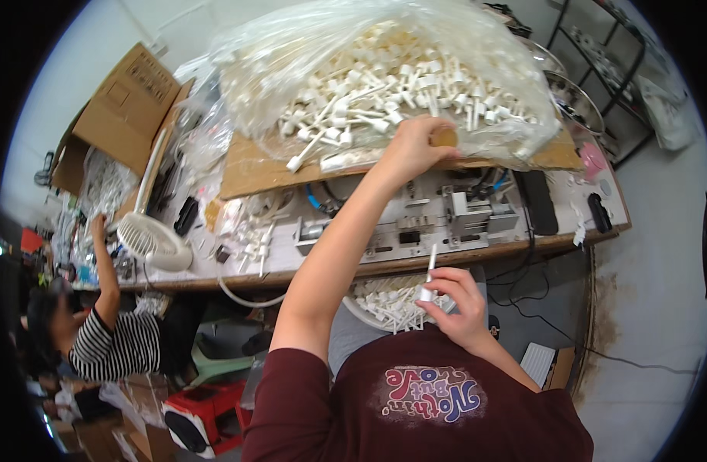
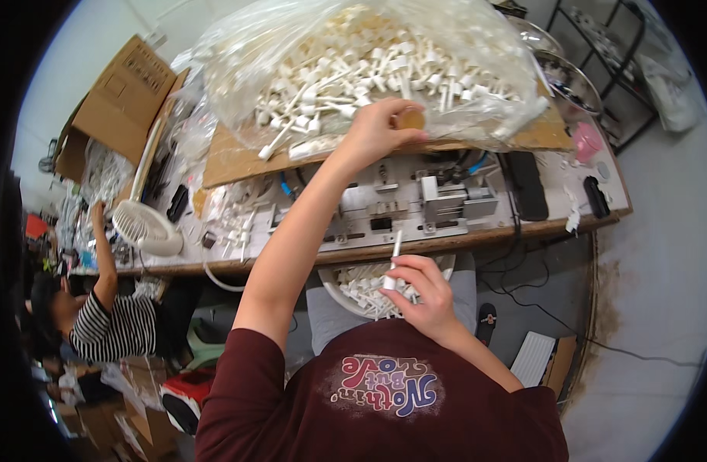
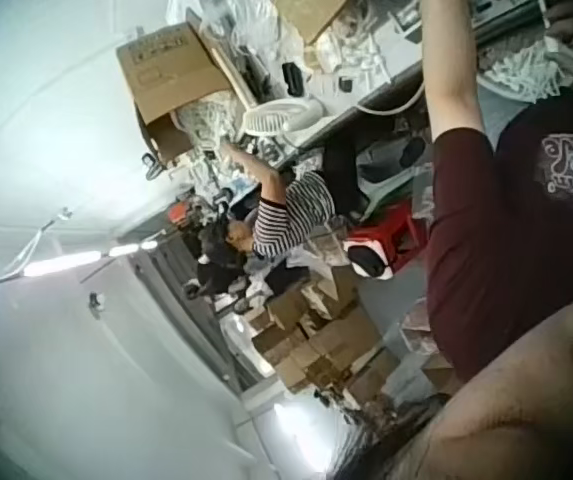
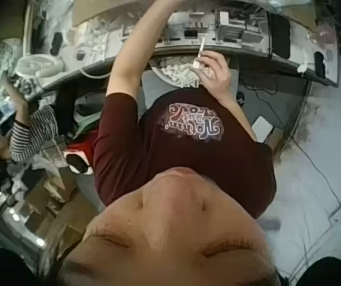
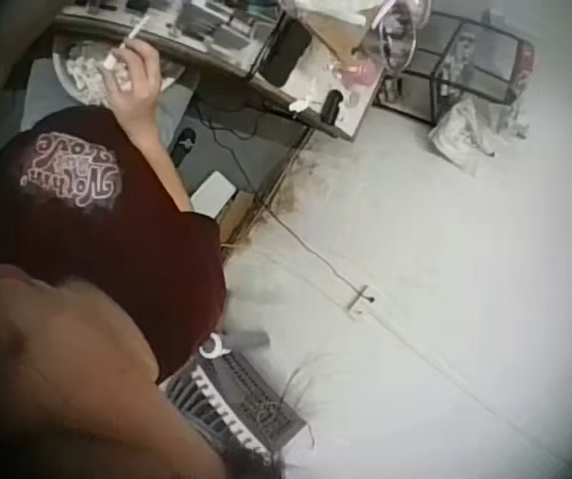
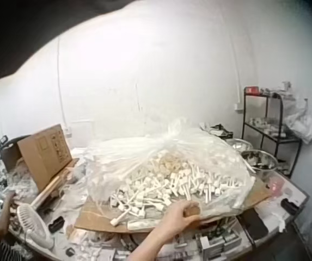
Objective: Assemble small plastic components using a workbench jig.
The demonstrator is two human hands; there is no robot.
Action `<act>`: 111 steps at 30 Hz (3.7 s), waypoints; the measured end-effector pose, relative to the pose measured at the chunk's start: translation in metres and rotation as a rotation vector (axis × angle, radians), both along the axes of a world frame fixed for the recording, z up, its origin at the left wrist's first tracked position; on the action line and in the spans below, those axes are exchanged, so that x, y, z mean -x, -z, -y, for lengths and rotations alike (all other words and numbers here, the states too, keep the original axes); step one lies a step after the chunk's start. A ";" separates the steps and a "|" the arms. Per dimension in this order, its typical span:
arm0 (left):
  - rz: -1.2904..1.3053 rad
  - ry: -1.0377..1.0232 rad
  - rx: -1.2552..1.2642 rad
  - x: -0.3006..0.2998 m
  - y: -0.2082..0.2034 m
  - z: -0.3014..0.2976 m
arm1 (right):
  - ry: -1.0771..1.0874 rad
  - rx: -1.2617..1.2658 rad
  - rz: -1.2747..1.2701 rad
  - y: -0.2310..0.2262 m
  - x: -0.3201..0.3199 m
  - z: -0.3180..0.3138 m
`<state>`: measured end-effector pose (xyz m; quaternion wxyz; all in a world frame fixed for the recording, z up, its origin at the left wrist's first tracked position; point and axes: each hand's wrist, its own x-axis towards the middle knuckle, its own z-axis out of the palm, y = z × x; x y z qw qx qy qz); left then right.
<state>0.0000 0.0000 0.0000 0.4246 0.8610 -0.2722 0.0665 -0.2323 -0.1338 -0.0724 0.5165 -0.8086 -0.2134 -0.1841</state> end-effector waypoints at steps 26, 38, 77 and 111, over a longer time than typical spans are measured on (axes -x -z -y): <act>0.022 -0.792 -0.343 0.144 0.108 -0.218 | 0.018 0.058 -0.019 0.001 -0.005 0.000; 0.123 -0.891 -0.126 0.147 0.088 -0.225 | 0.044 0.050 -0.022 0.003 -0.011 0.003; 0.307 -0.428 0.221 0.009 0.002 -0.011 | -0.029 0.760 0.111 0.005 -0.080 -0.014; 0.530 -0.255 0.431 0.116 0.001 -0.035 | -0.540 0.738 -0.409 0.145 -0.026 0.016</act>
